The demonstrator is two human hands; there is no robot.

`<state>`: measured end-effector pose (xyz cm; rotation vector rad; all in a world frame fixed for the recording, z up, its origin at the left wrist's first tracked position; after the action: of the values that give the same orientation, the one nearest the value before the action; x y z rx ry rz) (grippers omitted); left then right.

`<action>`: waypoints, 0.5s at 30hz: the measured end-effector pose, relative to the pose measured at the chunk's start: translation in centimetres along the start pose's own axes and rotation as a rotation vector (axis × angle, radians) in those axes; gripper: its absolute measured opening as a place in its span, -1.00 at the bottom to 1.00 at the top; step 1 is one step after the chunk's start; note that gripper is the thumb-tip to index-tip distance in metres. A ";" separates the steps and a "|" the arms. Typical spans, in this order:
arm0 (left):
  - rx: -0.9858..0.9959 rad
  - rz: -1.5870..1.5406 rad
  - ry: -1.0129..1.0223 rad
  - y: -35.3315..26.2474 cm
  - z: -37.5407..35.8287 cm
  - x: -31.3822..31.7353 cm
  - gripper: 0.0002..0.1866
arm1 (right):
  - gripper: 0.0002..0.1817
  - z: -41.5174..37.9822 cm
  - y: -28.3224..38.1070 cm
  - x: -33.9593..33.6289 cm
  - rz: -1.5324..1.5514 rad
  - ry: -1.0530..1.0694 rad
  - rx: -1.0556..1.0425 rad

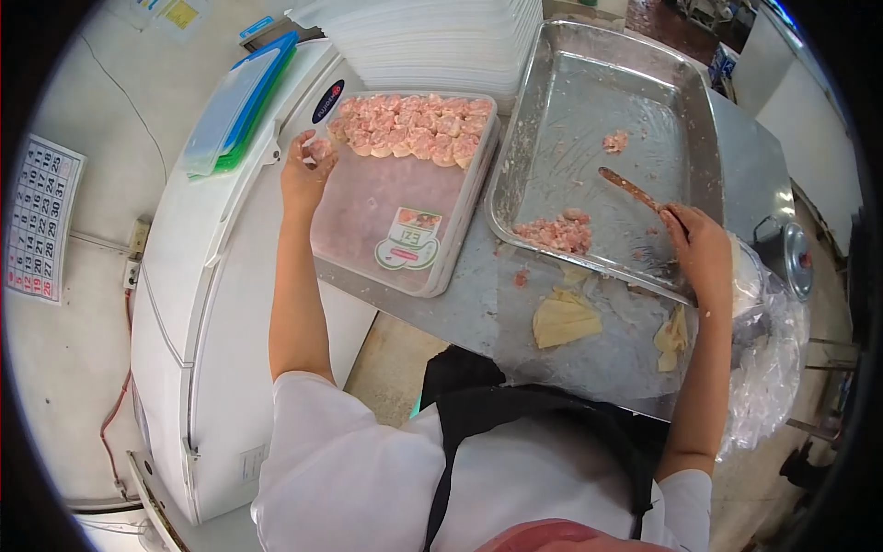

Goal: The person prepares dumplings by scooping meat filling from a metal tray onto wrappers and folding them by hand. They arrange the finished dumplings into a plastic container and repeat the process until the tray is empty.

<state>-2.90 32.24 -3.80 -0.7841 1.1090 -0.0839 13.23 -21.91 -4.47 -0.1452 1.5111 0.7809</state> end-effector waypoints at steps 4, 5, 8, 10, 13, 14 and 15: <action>-0.019 0.275 -0.010 1.2 1.7 0.8 -0.35 | -0.73 0.0 -0.2 0.0 0.007 -0.003 0.001; -0.016 0.278 -0.010 1.4 2.3 1.1 -0.35 | -0.73 0.0 -0.1 -0.1 0.010 -0.005 0.002; 0.007 0.256 0.181 1.6 3.7 2.7 -0.26 | -0.74 0.0 0.2 -0.3 0.035 -0.027 0.013; 0.000 0.166 0.320 1.9 3.9 3.5 -0.24 | -0.74 0.1 0.1 -0.3 0.015 -0.014 0.044; 0.068 0.155 0.292 2.0 3.2 3.3 -0.27 | -0.75 0.2 0.2 -0.3 0.064 -0.005 0.058; 0.065 0.156 0.290 2.2 3.0 3.2 -0.27 | -0.75 0.3 0.3 -0.4 0.065 -0.003 0.055; 0.015 0.188 0.267 1.8 2.5 2.8 -0.31 | -0.75 0.3 0.2 -0.3 0.064 0.015 0.071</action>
<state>-0.05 33.68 -6.50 -0.6640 1.4289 -0.0393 13.44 -21.67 -4.09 -0.0499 1.5622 0.7774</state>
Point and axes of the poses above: each hand's wrist, its own z-axis towards the middle knuckle, its own x-axis out of the palm, y = z × x, the point moved 7 cm from there along z, towards the middle knuckle, and after that the axes turned 14 degrees about y, right-handed, at the moved point
